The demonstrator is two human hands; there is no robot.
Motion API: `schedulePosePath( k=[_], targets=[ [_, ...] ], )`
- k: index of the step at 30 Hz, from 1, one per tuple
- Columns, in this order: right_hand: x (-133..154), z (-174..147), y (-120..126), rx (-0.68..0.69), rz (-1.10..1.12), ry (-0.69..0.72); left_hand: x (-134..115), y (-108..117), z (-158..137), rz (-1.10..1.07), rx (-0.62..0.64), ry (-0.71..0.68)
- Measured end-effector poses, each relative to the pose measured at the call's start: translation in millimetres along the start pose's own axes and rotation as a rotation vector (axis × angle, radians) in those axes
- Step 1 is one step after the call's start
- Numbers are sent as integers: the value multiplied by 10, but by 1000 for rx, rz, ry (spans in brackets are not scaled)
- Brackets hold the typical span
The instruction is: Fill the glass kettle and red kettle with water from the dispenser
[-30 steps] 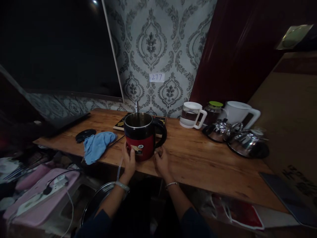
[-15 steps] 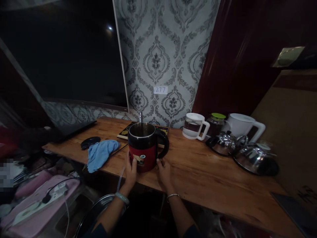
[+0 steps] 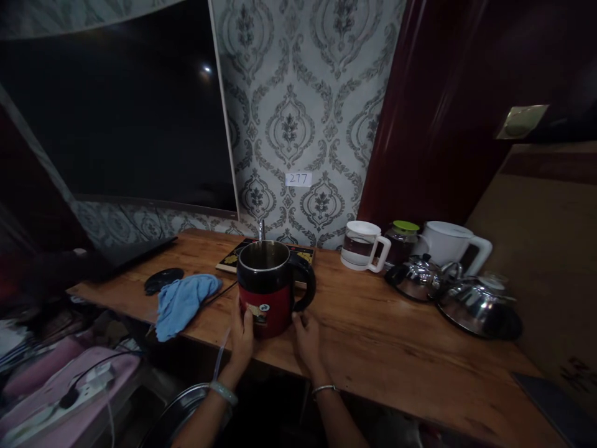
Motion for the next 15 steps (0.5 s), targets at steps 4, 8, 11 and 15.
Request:
schedulePosePath(
  k=[4,8,11,15],
  targets=[
    [-29,2,-38,-11,-8,-18,3,-7,31,-44,14,-3],
    [-18,36,-57,-39,-23,0,9,-37,78,-62,11,3],
    [3,54,-62,-49,-18,20,-18,-57,103,-49,14,-16],
    [0,59,-66,-41,-14,30,-64,-42,124,-51,-13,-43]
  ],
)
Point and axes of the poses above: each hand's wrist, its own z-axis towards the middle knuckle, its own y-axis out of the back of the hand, x = y × z, the point moved 9 cm from there along z, towards the middle knuckle, and after that the axes turned 15 degrees about -x, right-handed, at the moved point
